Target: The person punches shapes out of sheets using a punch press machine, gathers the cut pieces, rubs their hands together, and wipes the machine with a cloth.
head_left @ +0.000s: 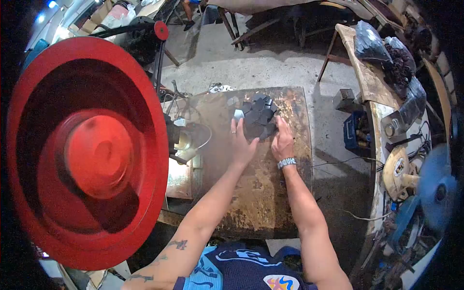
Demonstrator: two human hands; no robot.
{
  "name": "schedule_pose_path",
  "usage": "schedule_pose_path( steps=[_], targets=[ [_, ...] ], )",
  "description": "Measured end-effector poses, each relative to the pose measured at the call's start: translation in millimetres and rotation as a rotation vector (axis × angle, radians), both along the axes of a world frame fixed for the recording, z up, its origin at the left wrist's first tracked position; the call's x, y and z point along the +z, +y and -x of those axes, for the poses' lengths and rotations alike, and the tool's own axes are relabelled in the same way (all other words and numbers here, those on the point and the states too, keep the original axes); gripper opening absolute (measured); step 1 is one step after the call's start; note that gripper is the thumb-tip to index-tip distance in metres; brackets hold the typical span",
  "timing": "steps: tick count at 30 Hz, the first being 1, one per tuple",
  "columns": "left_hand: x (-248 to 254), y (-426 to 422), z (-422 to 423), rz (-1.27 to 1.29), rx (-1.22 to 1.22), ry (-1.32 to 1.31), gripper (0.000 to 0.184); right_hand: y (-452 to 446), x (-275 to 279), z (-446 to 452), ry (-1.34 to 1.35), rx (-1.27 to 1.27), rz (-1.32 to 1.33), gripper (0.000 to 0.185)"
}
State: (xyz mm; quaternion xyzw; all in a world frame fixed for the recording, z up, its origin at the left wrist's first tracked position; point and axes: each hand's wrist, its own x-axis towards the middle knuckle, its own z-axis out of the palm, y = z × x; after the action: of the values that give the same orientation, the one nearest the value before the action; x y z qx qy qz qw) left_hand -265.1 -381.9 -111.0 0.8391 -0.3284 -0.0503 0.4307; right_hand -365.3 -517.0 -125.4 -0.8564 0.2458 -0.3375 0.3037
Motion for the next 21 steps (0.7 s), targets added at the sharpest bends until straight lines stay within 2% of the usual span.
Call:
schedule_pose_path(
  steps=[1, 3, 5, 7, 9, 10, 11, 12, 13, 14, 15, 16, 17, 18, 19, 20, 21],
  targets=[
    [-0.2, 3.4, 6.1, 0.0, -0.003, -0.001, 0.089, 0.9, -5.4, 0.5, -0.038, -0.019, -0.077, 0.068],
    [0.4, 12.4, 24.9, -0.159, 0.042, -0.186, 0.096, -1.9, -10.9, -2.4, -0.078, -0.021, -0.1, 0.071],
    [-1.9, 35.6, 61.5, -0.226, 0.023, -0.15, 0.097, 1.0, -9.1, -3.7, -0.01, -0.182, 0.063, 0.072],
    [10.9, 64.9, 102.2, -0.329, -0.111, -0.144, 0.097, 6.9, -5.6, -4.5, 0.033, -0.226, 0.064, 0.072],
    [22.0, 100.7, 139.2, -0.288, -0.293, -0.108, 0.094, 7.5, -5.6, -4.2, 0.178, -0.299, 0.156, 0.07],
    [37.2, 118.0, 146.4, -0.289, -0.463, 0.03, 0.085, 6.4, -11.4, -2.3, 0.274, -0.349, 0.241, 0.066],
    [34.4, 138.7, 148.8, -0.262, -0.675, 0.053, 0.072, 5.5, -18.0, 2.5, 0.381, -0.395, 0.261, 0.063],
    [37.5, 158.7, 148.8, -0.232, -0.853, 0.194, 0.063, 3.8, -21.4, 4.6, 0.478, -0.43, 0.289, 0.062],
    [71.5, 173.6, 147.1, -0.364, -0.974, 0.423, 0.055, 2.5, -5.4, 19.2, 0.551, -0.336, 0.145, 0.061],
    [60.4, 199.0, 149.8, -0.307, -1.011, 0.383, 0.048, 5.0, -26.5, 26.8, 0.451, -0.393, 0.283, 0.059],
    [64.1, 221.7, 150.7, -0.315, -0.989, 0.48, 0.047, 27.3, 31.7, 43.7, 0.345, -0.213, -0.099, 0.056],
    [90.7, 239.4, 143.8, -0.321, -0.974, 0.509, 0.047, 21.5, -0.9, 51.7, 0.483, -0.181, 0.128, 0.056],
    [71.8, 269.4, 142.5, -0.189, -0.895, 0.399, 0.047, 16.8, -29.4, 60.2, 0.608, -0.17, 0.387, 0.057],
    [68.4, 293.9, 134.0, -0.198, -0.804, 0.405, 0.045, 10.5, -59.5, 67.3, 0.695, -0.172, 0.644, 0.057],
    [63.3, 317.2, 129.9, -0.206, -0.744, 0.427, 0.044, 23.4, -30.4, 77.8, 0.684, -0.156, 0.361, 0.057],
    [61.5, 341.3, 124.5, -0.168, -0.659, 0.409, 0.044, 39.6, -21.7, 82.5, 0.79, -0.253, 0.401, 0.06],
    [61.7, 364.0, 116.7, -0.146, -0.567, 0.47, 0.043, 59.3, -2.7, 89.2, 0.805, -0.237, 0.413, 0.059]
  ],
)
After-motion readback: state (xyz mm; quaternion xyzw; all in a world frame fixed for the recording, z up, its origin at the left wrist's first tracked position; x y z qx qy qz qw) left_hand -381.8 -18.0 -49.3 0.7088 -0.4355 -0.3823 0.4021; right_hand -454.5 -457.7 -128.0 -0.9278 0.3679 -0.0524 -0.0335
